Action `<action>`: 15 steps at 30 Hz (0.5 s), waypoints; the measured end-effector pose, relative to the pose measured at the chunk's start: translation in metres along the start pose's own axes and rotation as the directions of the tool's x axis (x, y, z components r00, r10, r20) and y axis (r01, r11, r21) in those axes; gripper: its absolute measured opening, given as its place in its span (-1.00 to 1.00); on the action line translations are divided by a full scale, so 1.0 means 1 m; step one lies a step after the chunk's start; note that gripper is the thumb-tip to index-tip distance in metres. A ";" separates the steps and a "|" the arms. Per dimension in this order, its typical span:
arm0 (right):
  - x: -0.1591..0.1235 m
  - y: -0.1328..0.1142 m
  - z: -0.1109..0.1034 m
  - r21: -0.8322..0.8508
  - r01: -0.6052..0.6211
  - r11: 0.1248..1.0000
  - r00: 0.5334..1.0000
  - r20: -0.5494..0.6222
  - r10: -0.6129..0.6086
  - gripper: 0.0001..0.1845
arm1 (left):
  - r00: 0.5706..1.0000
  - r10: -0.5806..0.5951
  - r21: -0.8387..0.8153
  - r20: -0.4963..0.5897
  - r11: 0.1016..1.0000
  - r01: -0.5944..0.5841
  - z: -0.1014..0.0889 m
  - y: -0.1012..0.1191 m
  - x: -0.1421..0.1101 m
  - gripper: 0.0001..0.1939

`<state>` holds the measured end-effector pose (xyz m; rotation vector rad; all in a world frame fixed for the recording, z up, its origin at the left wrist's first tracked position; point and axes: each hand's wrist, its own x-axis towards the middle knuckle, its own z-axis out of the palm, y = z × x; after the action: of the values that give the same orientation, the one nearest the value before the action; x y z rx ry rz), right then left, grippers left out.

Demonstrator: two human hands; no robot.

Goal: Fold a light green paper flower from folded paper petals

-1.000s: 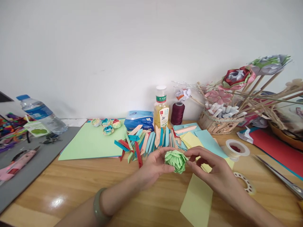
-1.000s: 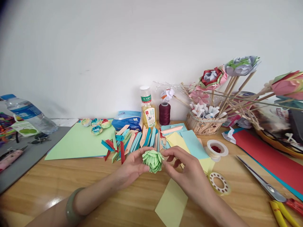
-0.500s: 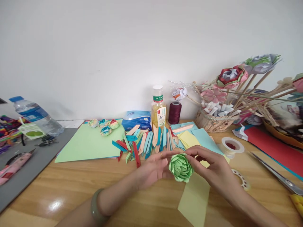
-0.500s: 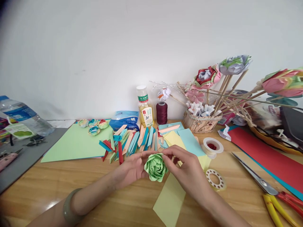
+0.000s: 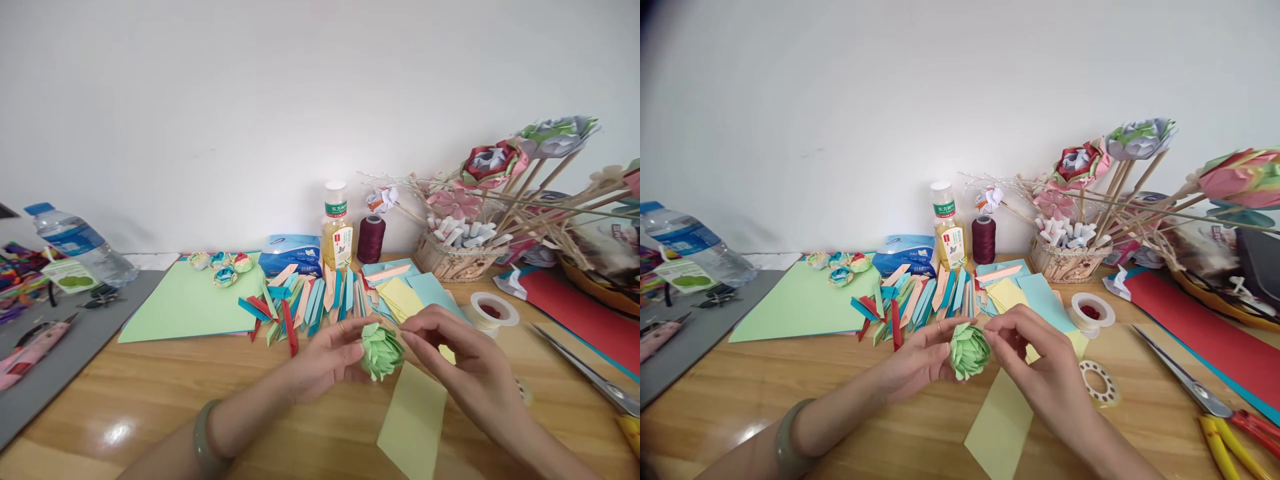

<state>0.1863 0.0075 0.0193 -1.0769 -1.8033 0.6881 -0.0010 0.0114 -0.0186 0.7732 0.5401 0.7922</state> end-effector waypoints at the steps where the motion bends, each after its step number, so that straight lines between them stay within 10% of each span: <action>1: 0.000 -0.002 0.000 -0.005 -0.008 1.000 1.000 0.025 0.008 -0.82 | 1.000 0.023 0.018 -0.016 1.000 -0.023 0.001 0.000 0.001 -0.54; 15: 0.003 -0.003 0.003 0.108 -0.302 0.947 0.936 0.223 0.273 -0.78 | 0.898 0.441 0.478 0.011 0.786 -0.392 -0.001 -0.007 0.001 -0.59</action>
<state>0.1821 0.0085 0.0220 -1.2238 -1.7524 1.1247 0.0020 0.0091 -0.0249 1.3422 0.6757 1.1364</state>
